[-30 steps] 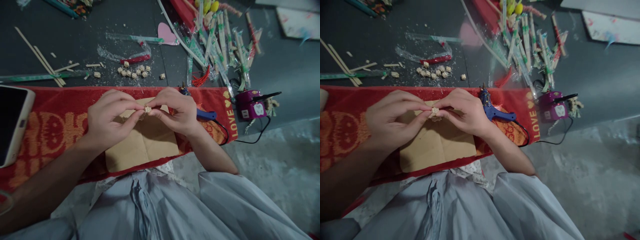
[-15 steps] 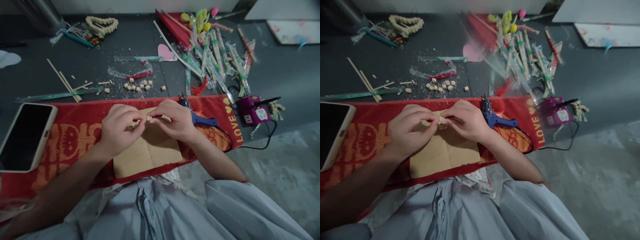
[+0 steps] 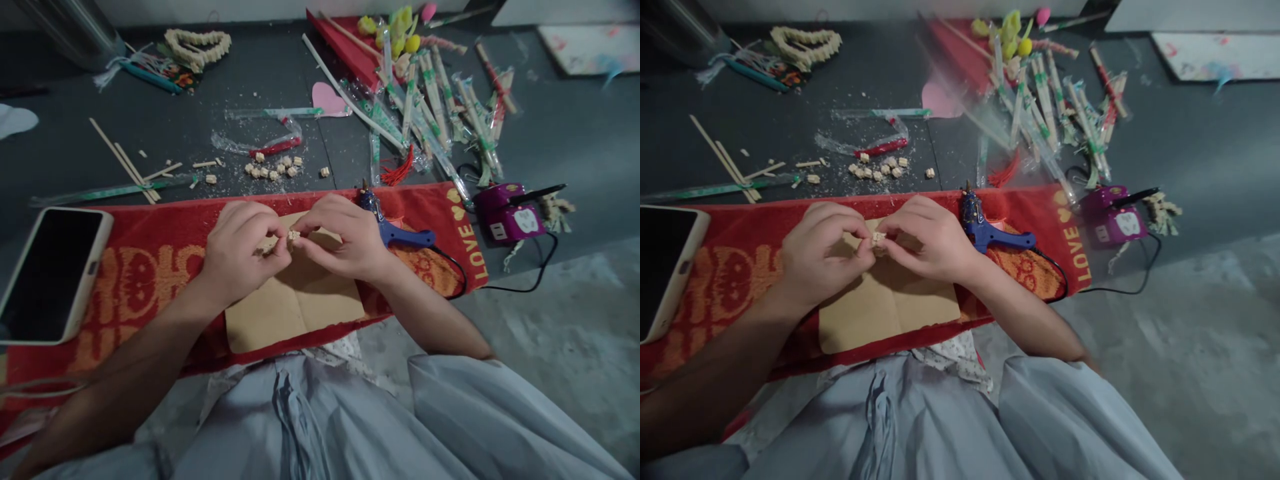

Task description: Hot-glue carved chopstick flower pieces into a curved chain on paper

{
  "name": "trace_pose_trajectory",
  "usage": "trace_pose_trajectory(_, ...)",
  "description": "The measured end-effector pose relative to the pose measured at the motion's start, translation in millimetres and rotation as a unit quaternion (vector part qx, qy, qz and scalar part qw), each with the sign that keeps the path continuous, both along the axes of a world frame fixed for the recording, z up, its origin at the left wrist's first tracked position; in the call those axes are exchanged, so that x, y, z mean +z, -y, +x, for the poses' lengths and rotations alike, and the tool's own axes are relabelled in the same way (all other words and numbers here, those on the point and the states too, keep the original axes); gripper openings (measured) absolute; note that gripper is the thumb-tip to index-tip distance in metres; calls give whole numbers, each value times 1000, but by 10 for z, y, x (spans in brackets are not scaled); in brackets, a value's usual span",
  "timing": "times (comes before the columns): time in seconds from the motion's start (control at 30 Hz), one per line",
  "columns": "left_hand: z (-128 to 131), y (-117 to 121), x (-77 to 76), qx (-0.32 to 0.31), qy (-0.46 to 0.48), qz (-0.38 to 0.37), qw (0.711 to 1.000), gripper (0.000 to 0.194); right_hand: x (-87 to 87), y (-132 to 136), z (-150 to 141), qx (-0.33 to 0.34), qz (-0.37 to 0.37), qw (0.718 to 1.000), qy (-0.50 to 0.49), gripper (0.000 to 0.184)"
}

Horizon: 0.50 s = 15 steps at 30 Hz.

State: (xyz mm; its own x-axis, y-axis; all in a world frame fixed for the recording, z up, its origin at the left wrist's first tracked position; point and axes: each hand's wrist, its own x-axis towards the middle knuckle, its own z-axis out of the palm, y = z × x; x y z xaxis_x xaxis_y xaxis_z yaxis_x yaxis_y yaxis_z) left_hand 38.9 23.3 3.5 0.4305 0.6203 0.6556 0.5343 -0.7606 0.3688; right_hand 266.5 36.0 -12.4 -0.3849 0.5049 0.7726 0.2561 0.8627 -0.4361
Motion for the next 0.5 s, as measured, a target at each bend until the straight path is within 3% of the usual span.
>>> trace_pose_trajectory(0.17, -11, 20, 5, 10, 26, -30, 999, 15, -54, -58, 74, -41, -5, 999, -17, 9)
trace_pose_trajectory(0.5, -280, -128, 101, 175, -77, -142, 971, 13, -49, -91, 107, -60, -14, 998, -25, 8)
